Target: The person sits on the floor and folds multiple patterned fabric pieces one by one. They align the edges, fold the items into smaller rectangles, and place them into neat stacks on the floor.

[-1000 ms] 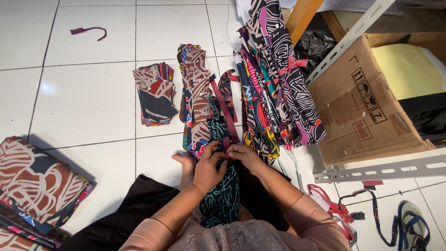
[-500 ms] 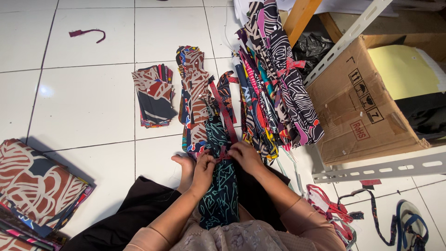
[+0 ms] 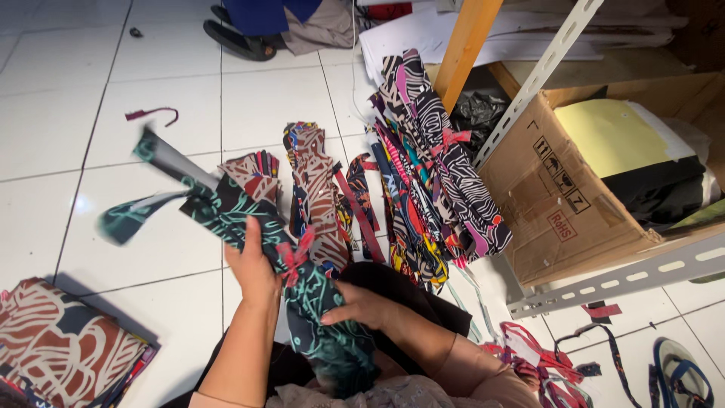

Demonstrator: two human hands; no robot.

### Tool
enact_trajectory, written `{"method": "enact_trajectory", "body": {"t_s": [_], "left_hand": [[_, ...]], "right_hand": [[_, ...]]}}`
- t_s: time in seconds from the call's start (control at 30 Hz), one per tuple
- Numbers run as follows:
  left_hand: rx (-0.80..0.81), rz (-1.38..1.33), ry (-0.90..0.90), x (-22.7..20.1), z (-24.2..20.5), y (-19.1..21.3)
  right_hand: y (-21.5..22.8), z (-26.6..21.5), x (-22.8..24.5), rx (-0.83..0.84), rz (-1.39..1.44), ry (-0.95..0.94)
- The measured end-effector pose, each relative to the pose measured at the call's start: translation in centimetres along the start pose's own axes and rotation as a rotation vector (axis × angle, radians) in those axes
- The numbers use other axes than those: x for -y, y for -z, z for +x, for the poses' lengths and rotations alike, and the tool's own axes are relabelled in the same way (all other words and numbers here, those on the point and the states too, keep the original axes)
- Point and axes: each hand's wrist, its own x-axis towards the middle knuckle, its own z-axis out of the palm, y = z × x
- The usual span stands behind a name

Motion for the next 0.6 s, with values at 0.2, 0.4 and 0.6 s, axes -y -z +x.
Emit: {"method": "enact_trajectory", "body": {"t_s": [0.2, 0.4, 0.6], "left_hand": [[-0.313, 0.053, -0.157, 1.2, 1.3, 1.1], [-0.135, 0.024, 0.093, 2.9, 0.4, -0.2], [0.419, 0.301, 0.123, 8.2, -1.2, 2.2]], "right_hand": [[-2.2, -0.4, 4.3, -0.441, -1.365, 0.061], [-1.8, -0.5, 4.7, -0.612, -1.374, 0.161], [12.7, -7.6, 15.3, -1.016, -1.526, 0.53]]}}
